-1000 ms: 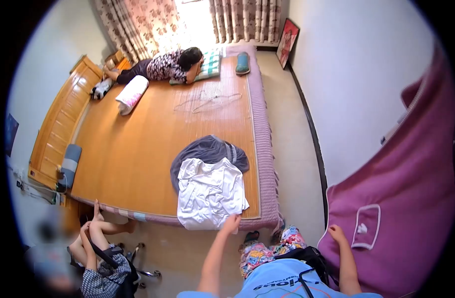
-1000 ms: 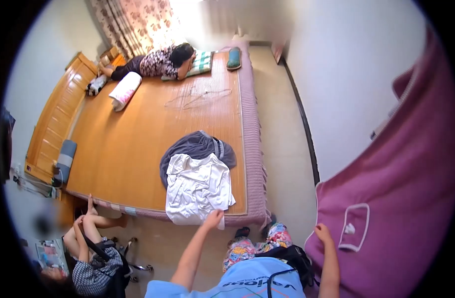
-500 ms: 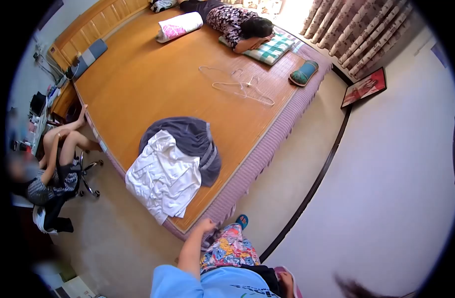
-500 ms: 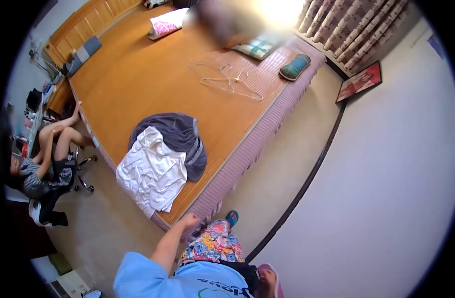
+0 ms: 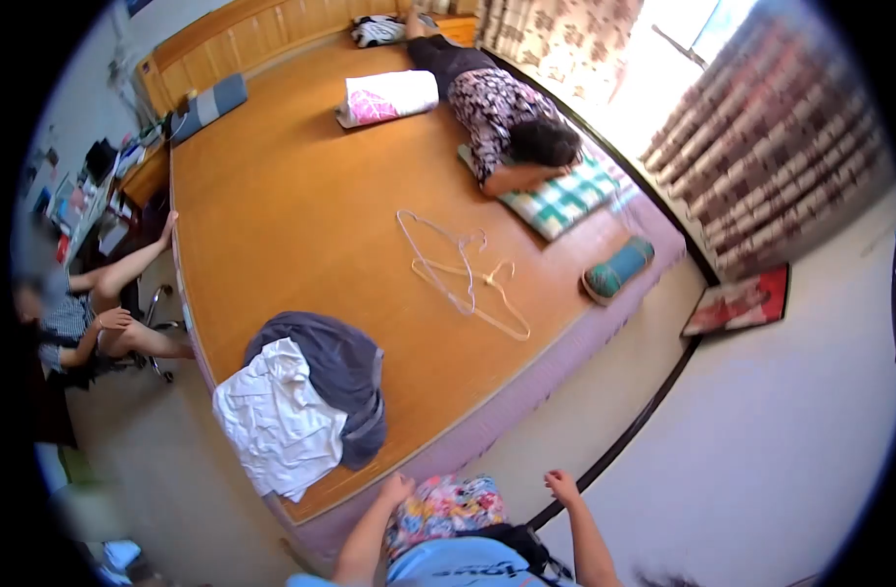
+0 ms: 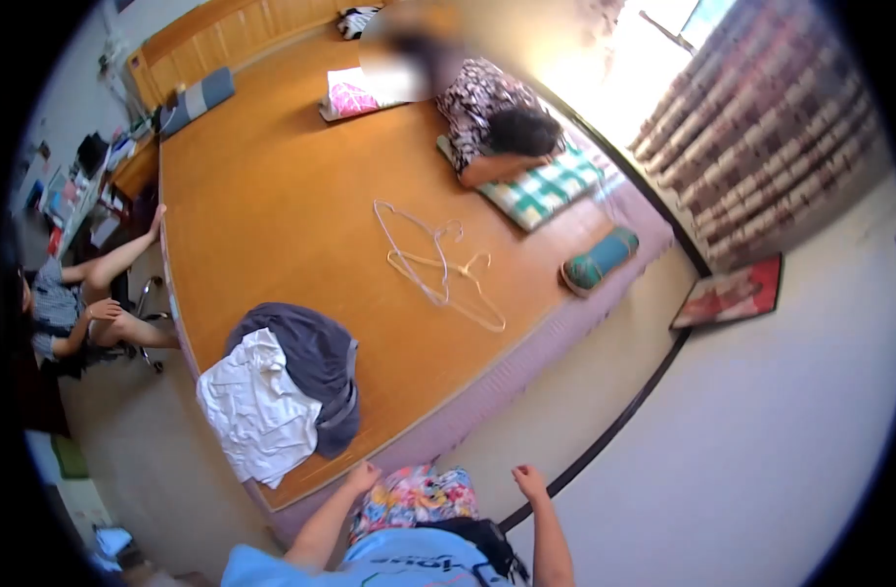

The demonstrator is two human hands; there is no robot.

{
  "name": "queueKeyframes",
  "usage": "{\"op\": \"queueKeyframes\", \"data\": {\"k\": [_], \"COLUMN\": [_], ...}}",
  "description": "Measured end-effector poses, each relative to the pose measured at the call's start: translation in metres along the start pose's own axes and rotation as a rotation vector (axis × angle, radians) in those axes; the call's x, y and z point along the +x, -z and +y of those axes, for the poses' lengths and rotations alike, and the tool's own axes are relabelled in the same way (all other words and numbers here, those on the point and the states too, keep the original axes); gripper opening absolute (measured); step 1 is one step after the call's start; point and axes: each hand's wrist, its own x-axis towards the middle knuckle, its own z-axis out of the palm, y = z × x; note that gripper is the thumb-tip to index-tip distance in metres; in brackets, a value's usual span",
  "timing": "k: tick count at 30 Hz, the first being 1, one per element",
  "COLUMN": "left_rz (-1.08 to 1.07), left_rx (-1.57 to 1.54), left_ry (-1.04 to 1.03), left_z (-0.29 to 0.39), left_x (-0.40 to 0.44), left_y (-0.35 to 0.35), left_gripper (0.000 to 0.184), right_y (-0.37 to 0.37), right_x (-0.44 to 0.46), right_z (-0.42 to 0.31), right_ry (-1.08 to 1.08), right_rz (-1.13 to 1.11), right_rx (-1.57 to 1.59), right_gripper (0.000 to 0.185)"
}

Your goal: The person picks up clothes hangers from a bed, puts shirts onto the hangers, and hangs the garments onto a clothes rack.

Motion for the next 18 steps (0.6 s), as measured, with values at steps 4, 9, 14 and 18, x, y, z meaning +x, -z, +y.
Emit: {"op": "queueKeyframes", "data": {"k": [4,9,14,18], "left_rz": [-0.610,-0.154,0.108,0.015], "left_rx": [-0.060,-0.291,-0.343,-0.408], "left_ry": [-0.014,0.083,0.431,0.419], "left_z": [0.124,0.108,0.155,0.188], "left_x": [-0.032,-0.040,-0.072,-0.079], "left_y": [0.002,-0.091,-0.112,-0.142], "left_gripper": [0.045,0.053,0.033,0.032], "right_y": [0.028,-0.021,-0.089,-0.133], "right_x": [0.116,0.276,0.339,0.385], "right_z": [-0.103,-0.226,-0.318,-0.337], "right_ry": [0.118,0.873,0.721,0.408], "right_rz": [-0.212,0.131,0.021,-0.141], "right_rx": [-0.288,-0.605,-0.808,-0.926], "right_gripper": [0.030,0.039,0.065,0.081]}}
